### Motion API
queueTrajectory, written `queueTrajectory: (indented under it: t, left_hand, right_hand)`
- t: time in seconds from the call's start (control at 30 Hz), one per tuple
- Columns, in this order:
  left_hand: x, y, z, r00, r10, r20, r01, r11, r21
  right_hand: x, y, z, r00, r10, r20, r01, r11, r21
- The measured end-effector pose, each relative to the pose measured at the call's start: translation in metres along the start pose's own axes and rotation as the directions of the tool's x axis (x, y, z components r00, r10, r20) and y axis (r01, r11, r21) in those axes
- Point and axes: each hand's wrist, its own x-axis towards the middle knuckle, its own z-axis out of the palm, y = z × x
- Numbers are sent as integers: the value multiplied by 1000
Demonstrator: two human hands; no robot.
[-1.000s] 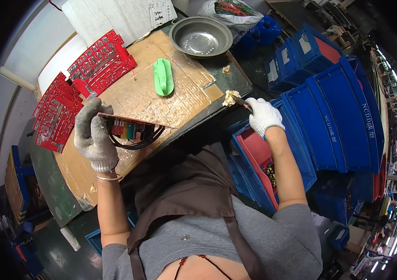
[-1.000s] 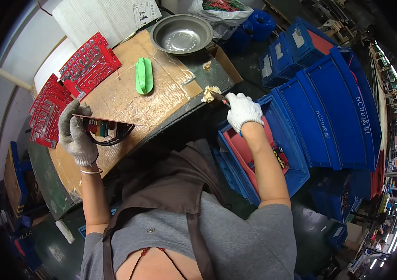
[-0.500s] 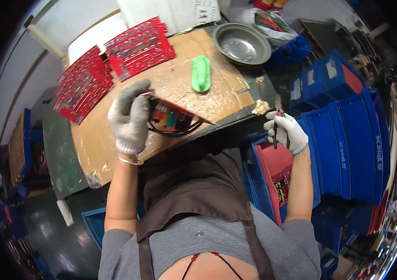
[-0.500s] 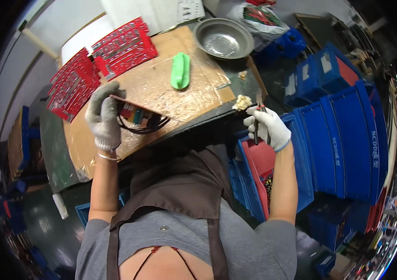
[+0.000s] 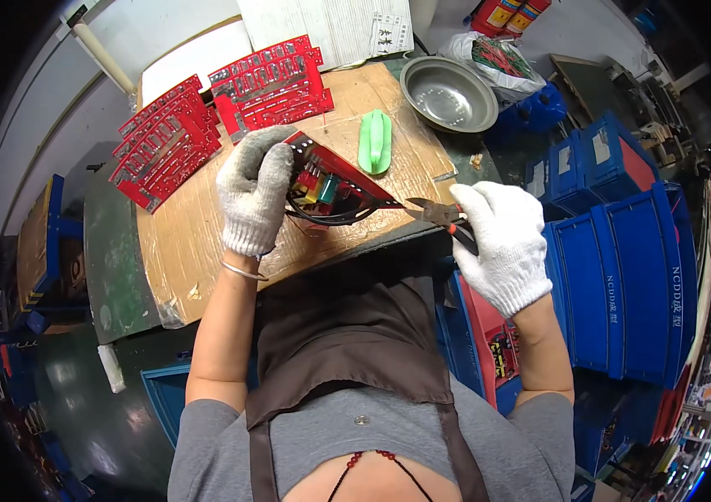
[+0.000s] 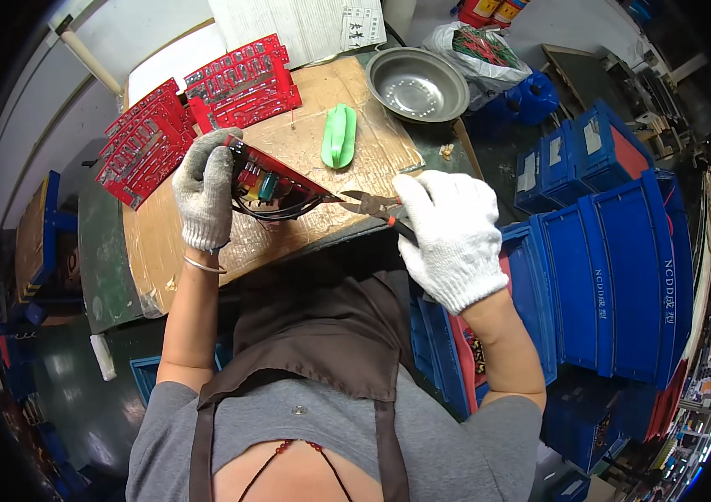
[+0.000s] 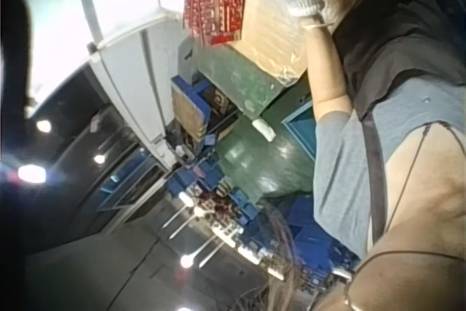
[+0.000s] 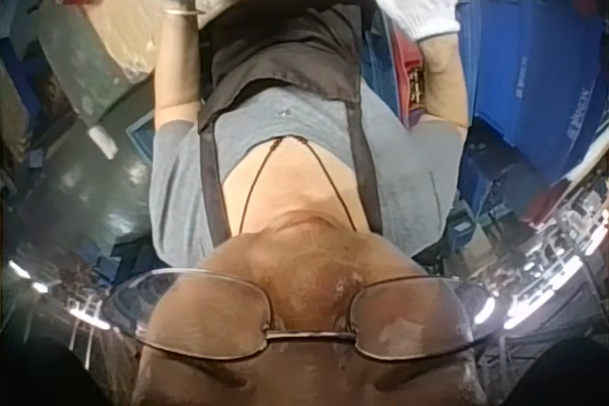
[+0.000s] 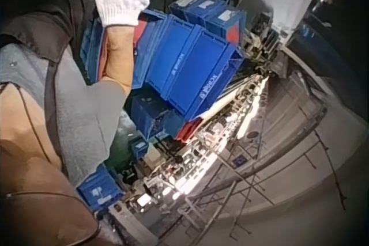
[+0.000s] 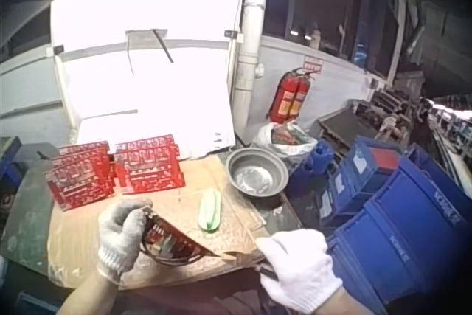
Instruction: Trimming excess material and component leads from printed circuit boards using diagonal cutters.
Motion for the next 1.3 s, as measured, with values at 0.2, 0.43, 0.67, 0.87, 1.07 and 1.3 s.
queueTrajectory:
  t: [0.2, 0.43, 0.67, 0.87, 1.07, 1.3]
  left_hand:
    - [-2, 3, 1, 1000, -26, 6, 26, 998, -54]
    - [-1, -2, -2, 998, -10, 59, 15, 997, -76]
    - [0, -7, -7, 996, -23, 86, 31, 995, -91]
    - [0, -9, -16, 991, -24, 132, 40, 992, -119]
    - [-7, -25, -28, 999, -23, 45, 34, 968, -249]
    - [9, -36, -81, 987, 116, 110, -129, 985, 118]
  right_hand:
    - [5, 5, 8, 992, -26, 126, 29, 999, -22]
    - [-5, 20, 31, 963, -67, 260, -5, 964, 267]
    - [8, 28, 41, 864, -158, 478, -213, 745, 632]
    - [4, 14, 65, 659, -225, 717, -699, 170, 695]
    - [-34, 22, 121, 755, -142, 640, -608, -517, 603]
    - [-91, 60, 96, 562, 579, 591, -711, -28, 703]
